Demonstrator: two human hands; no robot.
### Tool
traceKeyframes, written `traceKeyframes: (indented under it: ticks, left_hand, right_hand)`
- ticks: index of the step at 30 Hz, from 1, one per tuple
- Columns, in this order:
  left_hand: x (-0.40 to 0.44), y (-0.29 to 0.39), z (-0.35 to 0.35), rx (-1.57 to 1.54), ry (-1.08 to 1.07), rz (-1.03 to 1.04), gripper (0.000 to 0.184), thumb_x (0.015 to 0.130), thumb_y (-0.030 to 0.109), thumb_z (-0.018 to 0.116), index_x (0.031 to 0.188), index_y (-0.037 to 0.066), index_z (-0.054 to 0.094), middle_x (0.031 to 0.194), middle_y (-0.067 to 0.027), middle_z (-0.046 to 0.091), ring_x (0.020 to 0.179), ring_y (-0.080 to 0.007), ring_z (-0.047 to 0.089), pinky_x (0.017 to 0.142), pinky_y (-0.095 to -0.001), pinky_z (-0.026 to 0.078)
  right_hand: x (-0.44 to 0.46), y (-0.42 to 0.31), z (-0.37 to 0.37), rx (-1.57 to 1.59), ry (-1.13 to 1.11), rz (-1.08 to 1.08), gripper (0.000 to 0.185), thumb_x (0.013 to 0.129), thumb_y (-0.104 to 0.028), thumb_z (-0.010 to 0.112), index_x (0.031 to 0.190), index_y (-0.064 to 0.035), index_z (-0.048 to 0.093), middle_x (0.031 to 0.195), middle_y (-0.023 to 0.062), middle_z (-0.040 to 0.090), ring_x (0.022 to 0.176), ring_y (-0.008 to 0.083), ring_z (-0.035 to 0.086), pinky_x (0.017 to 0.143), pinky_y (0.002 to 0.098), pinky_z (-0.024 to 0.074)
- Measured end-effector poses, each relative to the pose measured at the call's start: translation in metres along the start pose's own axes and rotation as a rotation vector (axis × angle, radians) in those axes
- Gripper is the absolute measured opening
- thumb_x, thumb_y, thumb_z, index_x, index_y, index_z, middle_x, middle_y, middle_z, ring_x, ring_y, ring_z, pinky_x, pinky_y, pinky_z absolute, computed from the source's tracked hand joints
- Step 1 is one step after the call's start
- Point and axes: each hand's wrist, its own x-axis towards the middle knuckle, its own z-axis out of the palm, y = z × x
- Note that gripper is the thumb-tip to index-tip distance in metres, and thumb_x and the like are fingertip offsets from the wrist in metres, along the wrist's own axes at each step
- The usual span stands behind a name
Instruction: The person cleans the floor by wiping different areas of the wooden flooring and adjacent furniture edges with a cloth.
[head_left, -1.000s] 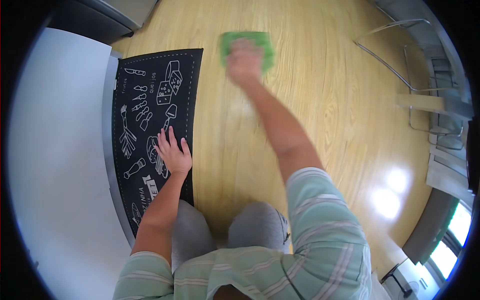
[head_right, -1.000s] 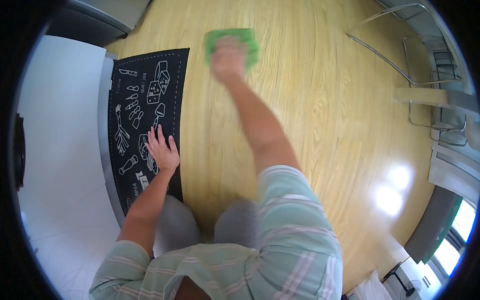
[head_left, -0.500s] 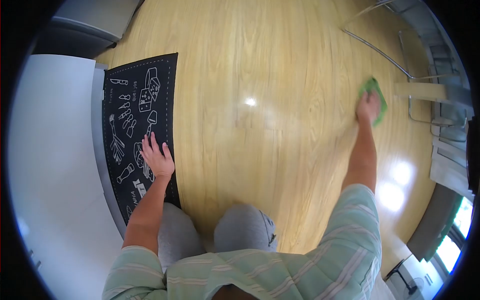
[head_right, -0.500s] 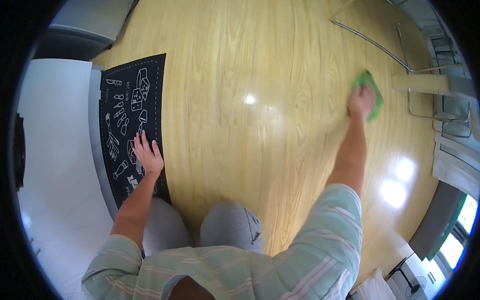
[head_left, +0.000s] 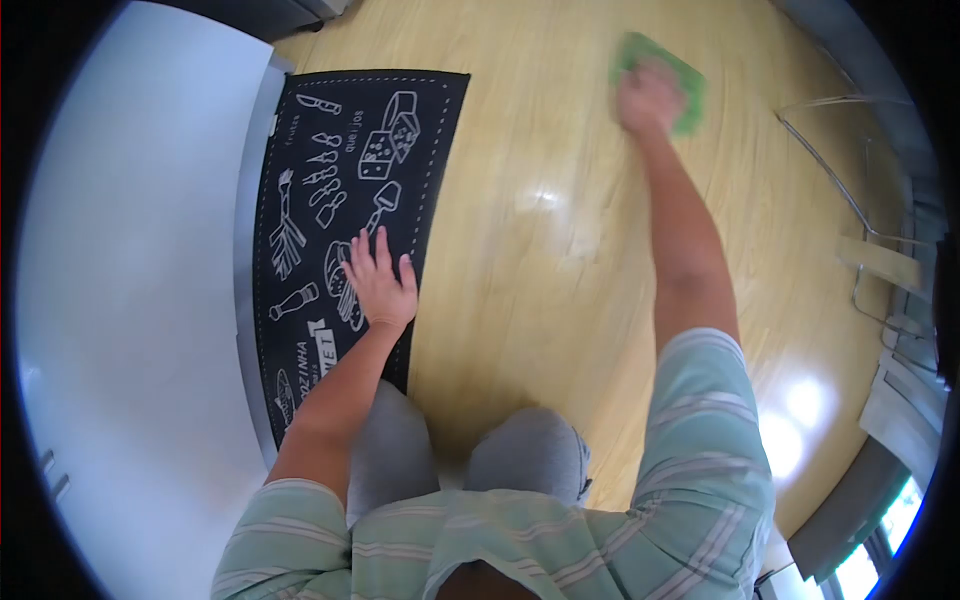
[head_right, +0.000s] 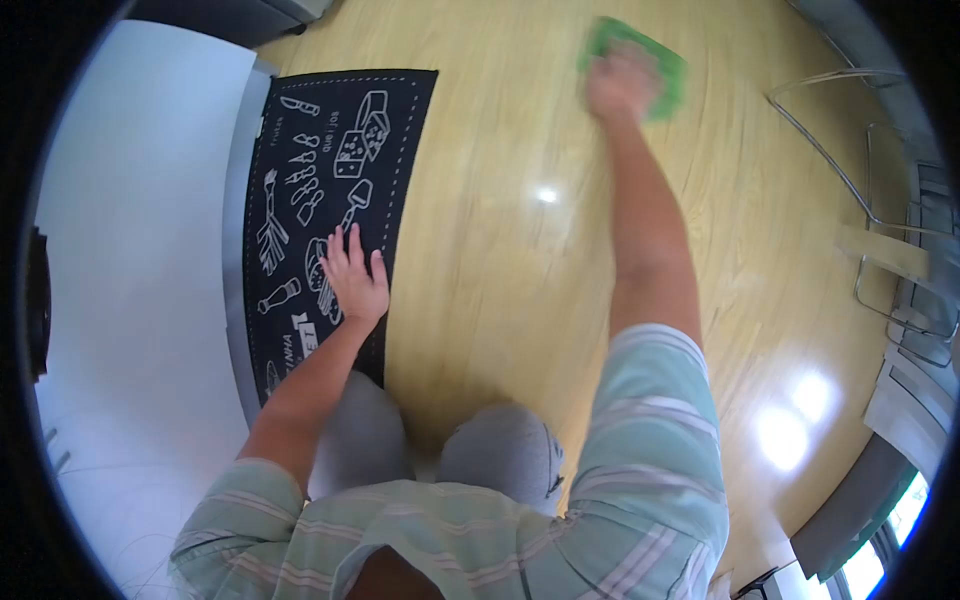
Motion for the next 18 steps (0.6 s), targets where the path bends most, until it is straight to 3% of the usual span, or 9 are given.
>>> traceKeyframes:
  ticks: [2,4,6,11,13,14,15,17,18]
  left_hand:
    - [-0.002,-0.003,0.002,0.0,0.01,0.006,0.058,0.093,0.031,0.051,0.146,0.011,0.038,0.15,-0.0204,0.033,0.14,-0.0399,0.027,0.113,-0.0606,0.016]
    - [-0.001,-0.004,0.0,0.005,0.022,-0.005,0.057,0.093,0.032,0.05,0.145,0.011,0.039,0.151,-0.0194,0.032,0.14,-0.0393,0.027,0.113,-0.0604,0.017]
    - [-0.003,-0.002,0.006,0.009,0.052,0.008,0.056,0.095,0.033,0.049,0.145,0.012,0.04,0.152,-0.0174,0.033,0.141,-0.0378,0.027,0.113,-0.0598,0.017]
    - [-0.006,-0.004,0.011,0.036,0.055,0.026,0.055,0.095,0.034,0.048,0.145,0.012,0.039,0.151,-0.0177,0.034,0.141,-0.0389,0.028,0.112,-0.0618,0.019]
    - [-0.006,-0.007,0.016,0.05,0.052,0.043,0.056,0.097,0.033,0.047,0.146,0.009,0.037,0.151,-0.0198,0.033,0.141,-0.0392,0.027,0.112,-0.0627,0.018]
    - [-0.007,0.0,0.012,0.075,0.084,0.01,0.056,0.097,0.033,0.048,0.145,0.008,0.037,0.15,-0.0207,0.033,0.141,-0.0396,0.027,0.112,-0.0627,0.018]
    - [-0.01,0.011,0.008,0.102,0.113,-0.024,0.056,0.097,0.032,0.048,0.145,0.007,0.037,0.15,-0.0216,0.033,0.141,-0.0399,0.027,0.112,-0.0627,0.017]
    - [-0.022,0.046,0.007,0.023,0.079,0.072,0.06,0.093,0.033,0.053,0.144,0.006,0.038,0.148,-0.023,0.035,0.14,-0.0412,0.027,0.112,-0.0623,0.015]
    - [-0.032,0.078,0.008,-0.049,0.012,0.185,0.061,0.092,0.034,0.054,0.144,0.006,0.038,0.148,-0.023,0.035,0.14,-0.0414,0.027,0.113,-0.0625,0.015]
  right_hand:
    - [-0.033,-0.092,-0.015,0.05,-0.154,-0.208,0.057,0.095,-0.041,0.042,0.146,-0.0161,0.039,0.156,0.0094,0.031,0.145,0.0309,0.024,0.117,0.0552,0.0155]
    - [-0.092,-0.14,0.003,0.117,-0.035,-0.346,0.055,0.096,-0.038,0.041,0.146,-0.0154,0.038,0.155,0.0105,0.033,0.145,0.0319,0.024,0.116,0.0554,0.0156]
    - [-0.163,-0.16,-0.016,0.156,-0.138,-0.418,0.056,0.096,-0.035,0.041,0.143,-0.0064,0.039,0.153,0.015,0.034,0.144,0.0334,0.027,0.116,0.0568,0.0161]
    - [-0.285,-0.05,-0.04,0.429,-0.248,-0.823,0.06,0.094,-0.042,0.049,0.147,-0.0154,0.037,0.155,0.0093,0.032,0.144,0.0303,0.027,0.118,0.0541,0.0142]
    - [-0.296,0.042,-0.075,0.337,-0.291,-0.671,0.059,0.092,-0.038,0.054,0.145,-0.0153,0.04,0.154,0.0098,0.034,0.143,0.0297,0.027,0.118,0.0517,0.0162]
    - [-0.298,0.096,-0.097,0.304,-0.455,-0.478,0.058,0.089,-0.035,0.058,0.141,-0.0144,0.046,0.151,0.0108,0.037,0.143,0.0302,0.028,0.117,0.0503,0.0187]
    - [-0.32,0.153,-0.095,0.22,-0.206,-0.312,0.054,0.086,-0.031,0.06,0.136,-0.0114,0.052,0.146,0.0133,0.044,0.139,0.0327,0.034,0.114,0.0506,0.0231]
    - [-0.364,0.277,-0.102,0.029,-0.014,0.025,0.054,0.088,-0.034,0.057,0.136,-0.0095,0.051,0.147,0.0146,0.043,0.139,0.0327,0.033,0.116,0.0501,0.0197]
    - [-0.391,0.336,-0.112,0.01,-0.06,0.156,0.058,0.092,-0.036,0.052,0.143,-0.0111,0.043,0.152,0.0143,0.036,0.143,0.0318,0.027,0.117,0.0493,0.0162]
